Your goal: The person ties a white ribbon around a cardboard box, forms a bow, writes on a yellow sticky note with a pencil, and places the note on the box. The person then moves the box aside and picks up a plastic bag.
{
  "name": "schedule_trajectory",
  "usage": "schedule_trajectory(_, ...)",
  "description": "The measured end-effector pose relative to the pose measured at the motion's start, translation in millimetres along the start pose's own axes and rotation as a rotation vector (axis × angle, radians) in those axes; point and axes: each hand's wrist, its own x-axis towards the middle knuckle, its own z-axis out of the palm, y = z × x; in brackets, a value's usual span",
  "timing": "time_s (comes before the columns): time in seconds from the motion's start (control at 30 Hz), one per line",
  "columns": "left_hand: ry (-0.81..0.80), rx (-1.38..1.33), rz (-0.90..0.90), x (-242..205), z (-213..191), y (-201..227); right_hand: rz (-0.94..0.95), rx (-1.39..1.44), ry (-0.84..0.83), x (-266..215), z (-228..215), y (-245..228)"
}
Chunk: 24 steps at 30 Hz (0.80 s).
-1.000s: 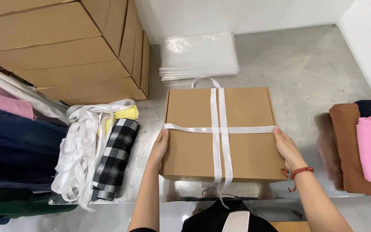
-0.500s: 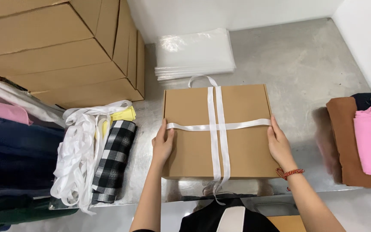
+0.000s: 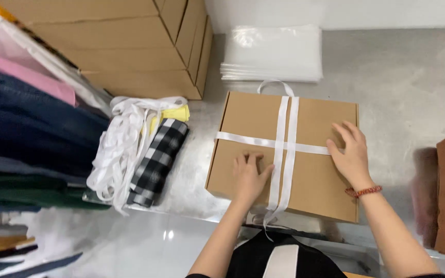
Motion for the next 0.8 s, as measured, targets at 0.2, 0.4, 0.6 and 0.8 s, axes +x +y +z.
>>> schedule_trajectory(0.2,0.205,0.08,-0.088,-45,34,27,-0.133,-0.064,-0.253,84,34,-18)
schedule_trajectory(0.4,0.346,0.084,-0.148,-62,47,39,-0.184,-0.186,-0.248,124,75,-29)
schedule_trajectory(0.6,0.372,0.065,-0.248,-52,52,47,-0.082,-0.197,-0.353,144,80,-42)
schedule_trajectory(0.8,0.341,-0.333,-0.385,-68,37,39,-0.072,-0.208,-0.419,160,70,-35)
